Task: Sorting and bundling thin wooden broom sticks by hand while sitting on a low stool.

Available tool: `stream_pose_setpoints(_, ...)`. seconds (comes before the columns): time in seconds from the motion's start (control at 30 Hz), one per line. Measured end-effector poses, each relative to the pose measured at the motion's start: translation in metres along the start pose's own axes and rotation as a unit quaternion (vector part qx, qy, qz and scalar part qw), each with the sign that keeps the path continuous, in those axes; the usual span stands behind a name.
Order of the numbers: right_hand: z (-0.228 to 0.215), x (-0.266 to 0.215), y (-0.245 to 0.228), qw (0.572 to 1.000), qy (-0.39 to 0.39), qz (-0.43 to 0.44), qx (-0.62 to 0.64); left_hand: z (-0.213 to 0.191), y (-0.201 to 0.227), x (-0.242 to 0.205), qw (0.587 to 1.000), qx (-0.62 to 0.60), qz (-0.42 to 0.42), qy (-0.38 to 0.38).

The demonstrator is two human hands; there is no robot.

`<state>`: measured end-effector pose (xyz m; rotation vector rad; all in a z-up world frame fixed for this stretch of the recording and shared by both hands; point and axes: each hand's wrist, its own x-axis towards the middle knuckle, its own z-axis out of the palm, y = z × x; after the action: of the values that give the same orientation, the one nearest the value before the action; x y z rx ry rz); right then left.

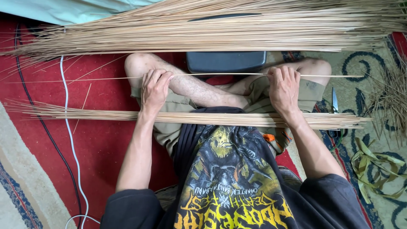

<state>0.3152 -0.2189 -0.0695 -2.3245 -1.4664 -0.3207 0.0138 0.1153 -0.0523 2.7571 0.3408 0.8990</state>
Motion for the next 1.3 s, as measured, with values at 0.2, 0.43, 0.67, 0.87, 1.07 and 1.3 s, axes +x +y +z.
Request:
stream_pose_setpoints(0.2, 0.0, -0.009, 0.0, 1.0, -0.002, 0.007, -0.007, -0.002, 0.007, -0.004, 1.0, -0.015, -0.009, -0.001)
stream_pose_setpoints(0.43, -0.008, -0.024, -0.006, 1.0, -0.023, 0.017, 0.001, -0.015, 0.012, -0.005, 1.0, -0.027, -0.002, -0.005)
stream_pose_setpoints(0.67, -0.024, -0.053, -0.012, 0.996, -0.073, 0.039, 0.016, -0.028, 0.033, -0.015, 0.998, -0.058, -0.012, -0.031)
stream_pose_setpoints(0.87, -0.045, -0.072, -0.015, 0.988, -0.147, 0.051, 0.023, -0.033, 0.05, -0.031, 0.995, -0.076, -0.026, -0.054)
stream_pose_setpoints(1.07, -0.076, -0.065, -0.024, 0.967, -0.248, 0.059, 0.029, -0.033, 0.062, -0.047, 0.994, -0.079, -0.032, -0.075)
stream_pose_setpoints(1.3, -0.106, -0.043, -0.04, 0.937, -0.341, 0.06, 0.034, -0.046, 0.08, -0.052, 0.992, -0.075, -0.038, -0.09)
